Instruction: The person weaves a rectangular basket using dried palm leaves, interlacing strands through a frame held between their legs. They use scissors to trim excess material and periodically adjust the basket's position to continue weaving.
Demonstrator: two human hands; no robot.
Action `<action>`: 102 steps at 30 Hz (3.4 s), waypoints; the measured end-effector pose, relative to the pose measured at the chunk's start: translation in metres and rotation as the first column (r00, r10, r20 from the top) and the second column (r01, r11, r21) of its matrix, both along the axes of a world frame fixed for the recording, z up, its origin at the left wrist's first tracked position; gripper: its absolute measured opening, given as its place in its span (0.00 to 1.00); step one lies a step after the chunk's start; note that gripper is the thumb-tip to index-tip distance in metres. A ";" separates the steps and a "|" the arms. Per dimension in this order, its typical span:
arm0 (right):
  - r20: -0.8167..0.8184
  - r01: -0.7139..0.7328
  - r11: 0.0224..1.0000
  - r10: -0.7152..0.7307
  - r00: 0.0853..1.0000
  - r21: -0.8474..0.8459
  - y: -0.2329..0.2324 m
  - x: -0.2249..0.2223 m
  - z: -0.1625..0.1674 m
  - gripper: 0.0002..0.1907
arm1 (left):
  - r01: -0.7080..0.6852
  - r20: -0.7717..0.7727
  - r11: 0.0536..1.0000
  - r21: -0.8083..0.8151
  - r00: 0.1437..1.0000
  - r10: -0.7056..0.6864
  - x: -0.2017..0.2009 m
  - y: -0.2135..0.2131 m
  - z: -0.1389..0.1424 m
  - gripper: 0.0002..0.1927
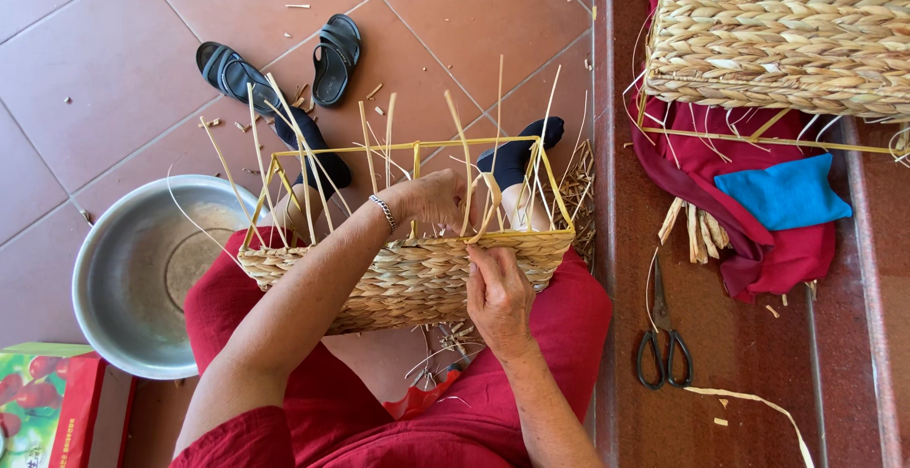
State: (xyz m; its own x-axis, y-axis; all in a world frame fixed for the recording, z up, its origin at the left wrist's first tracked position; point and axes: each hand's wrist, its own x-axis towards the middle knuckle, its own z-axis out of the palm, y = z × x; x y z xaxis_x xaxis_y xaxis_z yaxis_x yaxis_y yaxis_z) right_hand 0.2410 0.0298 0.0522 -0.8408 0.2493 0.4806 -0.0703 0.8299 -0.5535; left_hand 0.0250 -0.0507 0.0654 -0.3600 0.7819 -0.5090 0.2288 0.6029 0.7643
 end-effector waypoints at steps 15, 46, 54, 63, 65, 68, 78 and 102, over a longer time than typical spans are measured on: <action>-0.186 0.079 0.996 -0.071 0.980 0.034 0.007 -0.018 0.002 0.09 | 0.042 0.020 0.994 0.101 0.999 -0.044 -0.001 -0.011 -0.021 0.06; 0.476 -0.099 0.801 0.444 0.759 -0.590 0.016 0.054 -0.024 0.10 | -0.098 -0.135 0.901 0.422 0.976 0.170 0.050 -0.052 0.011 0.09; 0.160 0.023 0.883 0.059 0.985 -0.469 -0.003 0.008 -0.032 0.09 | -0.248 -0.198 0.838 0.485 0.903 0.381 0.072 -0.051 0.017 0.14; 0.224 -0.011 0.781 0.193 0.955 -0.625 0.010 0.031 -0.055 0.12 | -0.005 -0.489 0.849 0.529 0.816 0.309 0.078 -0.059 0.016 0.17; 0.254 0.003 0.724 0.238 0.938 -0.690 0.015 0.031 -0.060 0.12 | -0.017 -0.459 0.857 0.515 0.839 0.293 0.075 -0.058 0.015 0.14; 0.294 0.039 0.650 0.289 0.911 -0.759 0.030 0.036 -0.062 0.13 | -0.104 -0.343 0.872 0.478 0.892 0.295 0.075 -0.056 0.015 0.13; 0.234 0.021 0.531 0.338 0.911 -0.847 0.044 0.049 -0.048 0.14 | -0.092 -0.426 0.859 0.504 0.838 0.340 0.079 -0.053 0.022 0.07; -0.032 -0.081 0.585 0.094 0.995 -0.807 0.051 0.004 0.011 0.11 | -0.555 0.410 0.591 0.586 0.832 0.374 0.052 -0.039 0.021 0.31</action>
State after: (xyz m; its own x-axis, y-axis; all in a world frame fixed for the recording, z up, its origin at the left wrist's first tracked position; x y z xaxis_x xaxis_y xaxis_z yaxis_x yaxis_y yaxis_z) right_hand 0.2450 0.0809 0.0633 -0.8844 0.4539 0.1090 -0.1055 0.0331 -0.9939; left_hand 0.0766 -0.0893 0.0868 -0.7211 0.6913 -0.0454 -0.1620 -0.1045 0.9813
